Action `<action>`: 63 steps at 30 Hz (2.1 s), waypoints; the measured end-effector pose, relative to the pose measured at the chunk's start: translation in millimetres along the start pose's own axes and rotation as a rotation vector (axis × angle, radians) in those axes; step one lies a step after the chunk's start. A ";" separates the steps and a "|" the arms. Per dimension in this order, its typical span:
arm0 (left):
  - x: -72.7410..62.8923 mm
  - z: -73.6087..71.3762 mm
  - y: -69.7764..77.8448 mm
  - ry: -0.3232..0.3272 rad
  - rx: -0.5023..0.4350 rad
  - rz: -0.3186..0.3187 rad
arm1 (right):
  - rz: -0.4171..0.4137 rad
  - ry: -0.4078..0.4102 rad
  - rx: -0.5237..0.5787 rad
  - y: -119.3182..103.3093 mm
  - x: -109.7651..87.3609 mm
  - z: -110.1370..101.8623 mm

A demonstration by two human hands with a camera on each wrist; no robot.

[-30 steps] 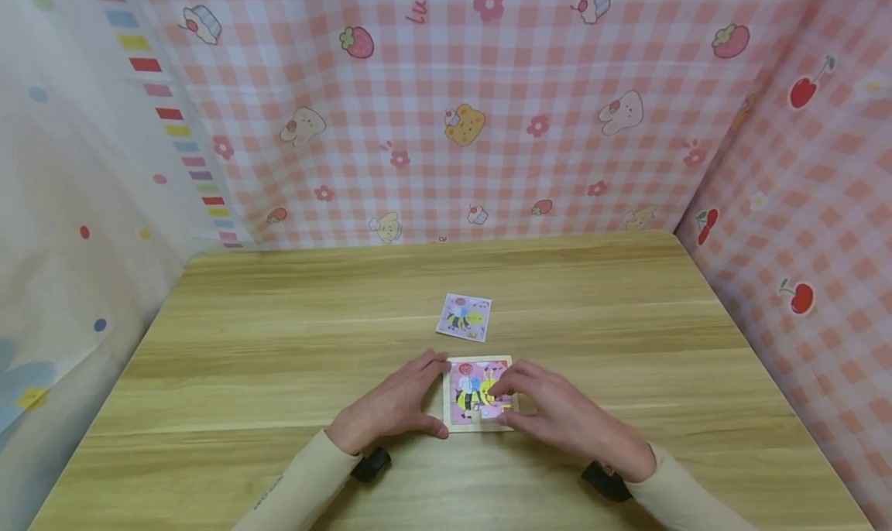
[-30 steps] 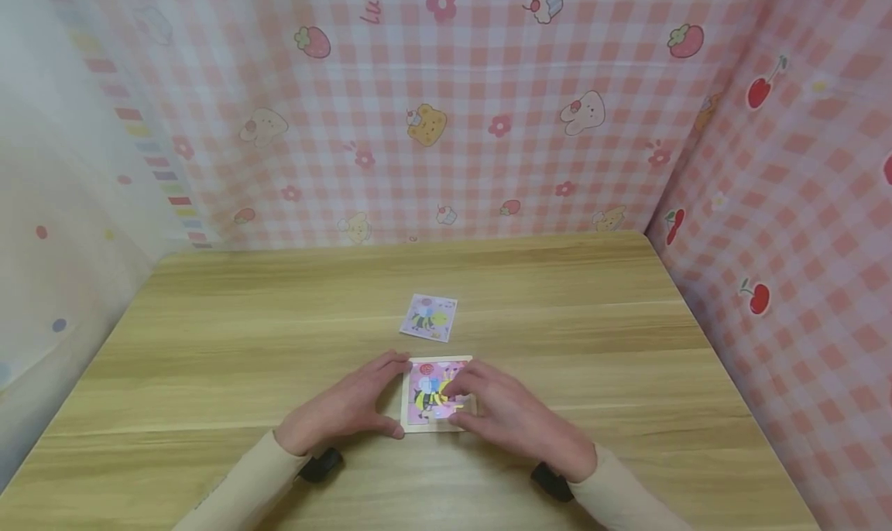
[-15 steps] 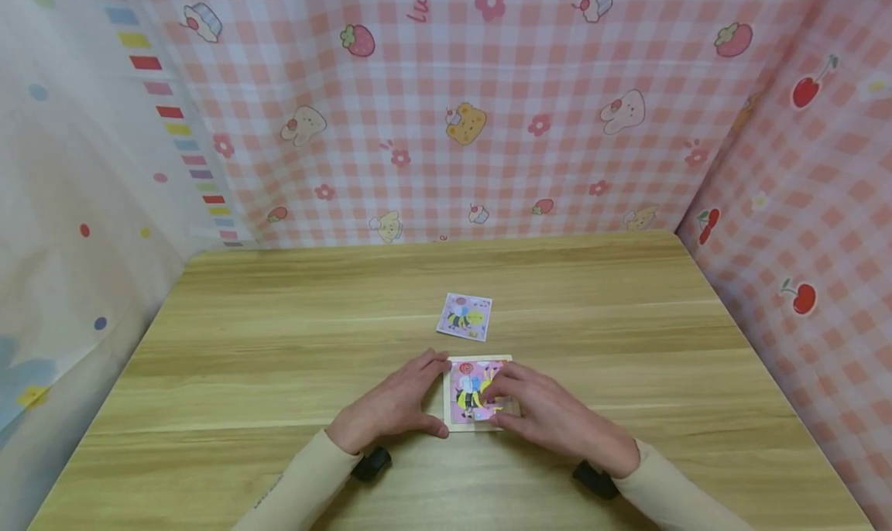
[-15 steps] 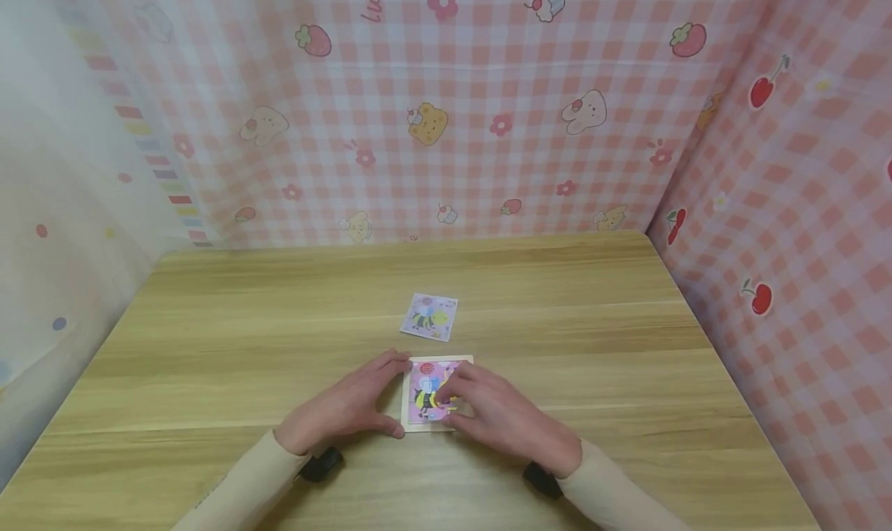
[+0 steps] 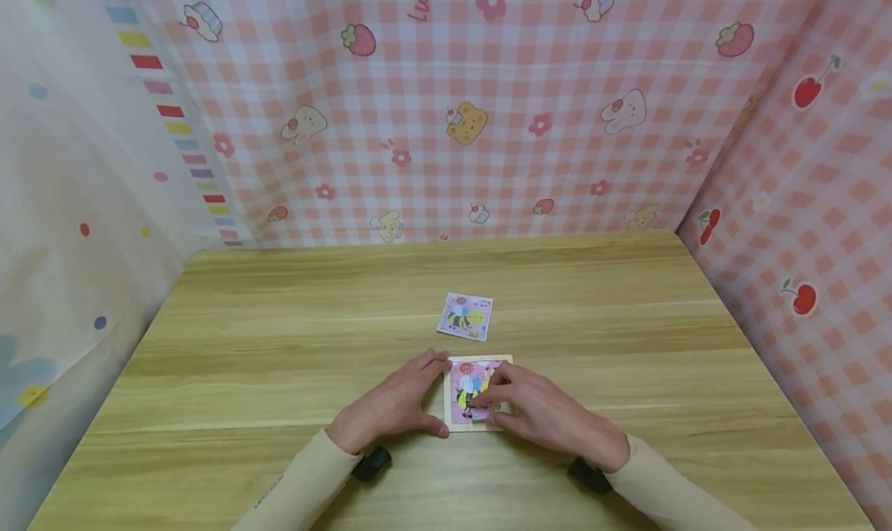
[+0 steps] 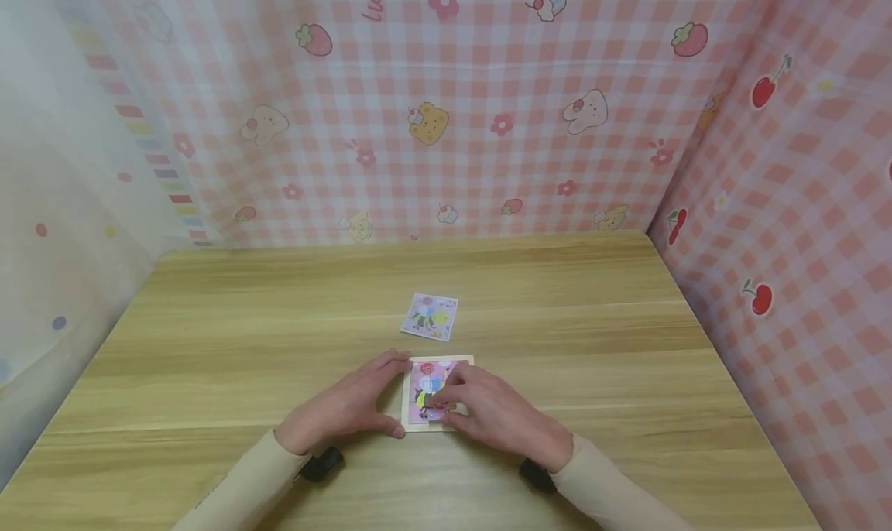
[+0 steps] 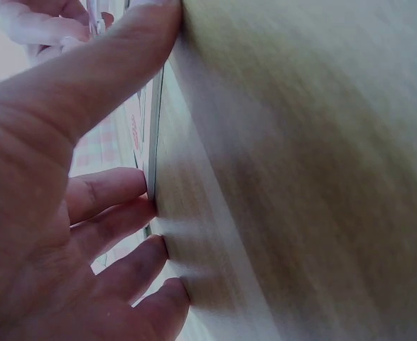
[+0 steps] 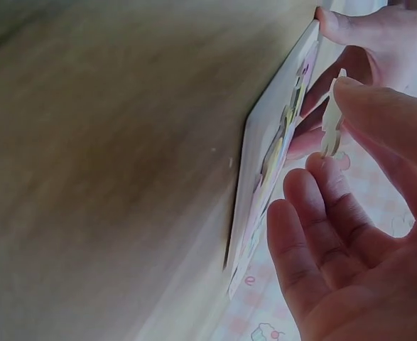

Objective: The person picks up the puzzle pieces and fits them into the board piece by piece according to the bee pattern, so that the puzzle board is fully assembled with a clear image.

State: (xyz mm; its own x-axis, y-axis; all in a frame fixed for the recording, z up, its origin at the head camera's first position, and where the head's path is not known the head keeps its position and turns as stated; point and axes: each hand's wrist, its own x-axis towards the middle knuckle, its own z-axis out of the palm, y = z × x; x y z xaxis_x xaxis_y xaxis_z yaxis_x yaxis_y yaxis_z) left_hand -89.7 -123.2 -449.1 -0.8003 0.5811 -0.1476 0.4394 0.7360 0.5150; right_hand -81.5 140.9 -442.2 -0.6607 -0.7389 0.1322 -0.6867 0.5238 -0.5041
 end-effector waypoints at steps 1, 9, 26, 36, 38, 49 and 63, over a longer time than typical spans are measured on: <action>0.0 -0.1 0.2 0.001 0.002 0.002 | -0.006 0.000 -0.005 0.3 0.0 0.3; 0.6 0.0 1.0 0.006 0.006 0.007 | -0.025 -0.034 -0.025 2.3 -0.1 1.0; 0.2 0.4 1.0 0.008 -0.004 0.008 | -0.042 -0.052 -0.107 0.9 3.5 4.1; 0.3 -0.1 1.5 0.009 -0.008 0.010 | -0.107 -0.034 -0.201 1.6 3.3 5.7; 0.5 -0.1 1.6 0.010 -0.007 0.007 | -0.114 -0.034 -0.209 1.3 3.0 5.2; 1.1 0.3 1.5 0.008 0.006 0.009 | -0.154 -0.056 -0.242 0.1 3.6 2.4; -1.8 -0.9 2.2 0.003 0.072 0.044 | -0.154 -0.107 -0.268 -0.7 2.2 -2.7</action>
State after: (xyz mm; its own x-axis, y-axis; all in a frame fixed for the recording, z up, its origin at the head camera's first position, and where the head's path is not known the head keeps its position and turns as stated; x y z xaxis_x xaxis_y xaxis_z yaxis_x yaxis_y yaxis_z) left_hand -87.6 -122.9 -447.0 -0.7808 0.6124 -0.1237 0.5022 0.7330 0.4588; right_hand -83.3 140.0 -439.2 -0.5172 -0.8509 0.0922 -0.8407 0.4850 -0.2410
